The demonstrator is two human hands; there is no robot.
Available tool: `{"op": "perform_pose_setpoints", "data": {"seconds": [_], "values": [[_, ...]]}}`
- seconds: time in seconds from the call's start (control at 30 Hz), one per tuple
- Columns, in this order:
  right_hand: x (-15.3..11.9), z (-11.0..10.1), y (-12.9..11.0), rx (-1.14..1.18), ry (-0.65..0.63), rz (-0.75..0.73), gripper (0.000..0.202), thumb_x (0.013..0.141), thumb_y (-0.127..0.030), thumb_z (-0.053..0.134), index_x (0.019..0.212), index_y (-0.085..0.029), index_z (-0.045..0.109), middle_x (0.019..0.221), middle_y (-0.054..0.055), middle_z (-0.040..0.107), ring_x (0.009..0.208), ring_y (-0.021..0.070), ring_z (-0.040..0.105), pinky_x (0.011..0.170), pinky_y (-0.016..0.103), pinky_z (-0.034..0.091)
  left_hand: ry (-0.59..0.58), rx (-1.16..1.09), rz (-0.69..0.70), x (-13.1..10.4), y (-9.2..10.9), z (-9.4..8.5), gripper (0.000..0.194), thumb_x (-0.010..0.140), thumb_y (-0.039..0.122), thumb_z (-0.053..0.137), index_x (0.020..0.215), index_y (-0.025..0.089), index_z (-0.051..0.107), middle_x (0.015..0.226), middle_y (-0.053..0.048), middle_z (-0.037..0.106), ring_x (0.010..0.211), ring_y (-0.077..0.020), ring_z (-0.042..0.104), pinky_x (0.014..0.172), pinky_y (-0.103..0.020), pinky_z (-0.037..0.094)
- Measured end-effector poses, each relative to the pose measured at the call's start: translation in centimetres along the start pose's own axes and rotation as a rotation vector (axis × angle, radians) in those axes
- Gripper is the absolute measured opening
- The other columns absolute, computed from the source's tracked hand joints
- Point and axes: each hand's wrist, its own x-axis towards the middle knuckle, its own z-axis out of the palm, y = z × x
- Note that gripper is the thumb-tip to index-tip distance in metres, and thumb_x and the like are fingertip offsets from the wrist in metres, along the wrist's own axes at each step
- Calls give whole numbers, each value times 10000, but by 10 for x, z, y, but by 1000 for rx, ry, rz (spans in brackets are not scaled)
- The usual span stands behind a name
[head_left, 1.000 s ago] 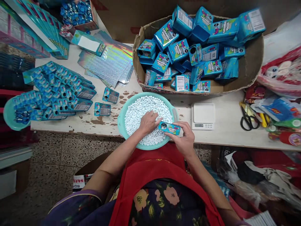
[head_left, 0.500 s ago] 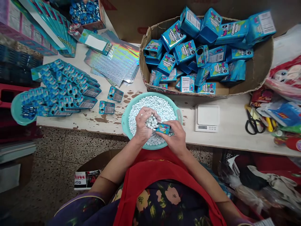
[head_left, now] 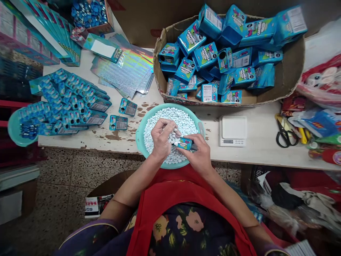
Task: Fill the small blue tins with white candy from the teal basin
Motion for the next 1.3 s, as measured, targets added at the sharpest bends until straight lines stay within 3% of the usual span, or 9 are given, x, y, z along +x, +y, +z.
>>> {"op": "perform_pose_setpoints", "data": {"seconds": [0.2,0.63,0.83,0.97,1.17,1.3], "values": [[2,-5,-2,10,20,-19,329,737,-291,791,1025,-241,641,944,35,627,907,207,620,795,355,517,38,47,36,2,-1,2,202,806,313,662,734,181,527,570,50,524,528,-92,580,582,-235,483],[5,-6,-1,26,42,-9,333,725,-292,800,1016,-244,644,934,27,637,896,206,628,789,365,524,-26,12,13,1,1,7,185,827,324,647,767,184,540,560,43,552,502,-97,568,540,-231,481],[3,-2,2,50,40,9,346,714,-291,809,1017,-246,647,932,24,631,890,199,621,786,349,519,2,33,0,-2,-3,8,214,827,339,656,742,182,538,558,44,524,436,-55,460,413,-175,345],[2,0,7,99,26,34,341,704,-292,816,1003,-257,656,933,21,633,898,201,620,796,348,519,-55,-1,-73,-6,0,10,227,815,327,676,720,176,536,511,56,466,393,-37,363,366,-166,255],[-1,-7,17,222,40,74,365,666,-360,837,977,-264,673,948,26,637,916,209,616,822,364,518,41,-106,-77,1,20,7,272,743,331,750,737,190,518,529,73,388,416,-35,327,348,-148,230],[0,-5,20,300,41,130,383,632,-377,854,956,-266,682,945,21,635,914,203,611,840,362,514,50,-105,-117,4,21,9,303,741,336,749,710,187,487,535,72,380,424,-37,327,362,-151,251]]}}
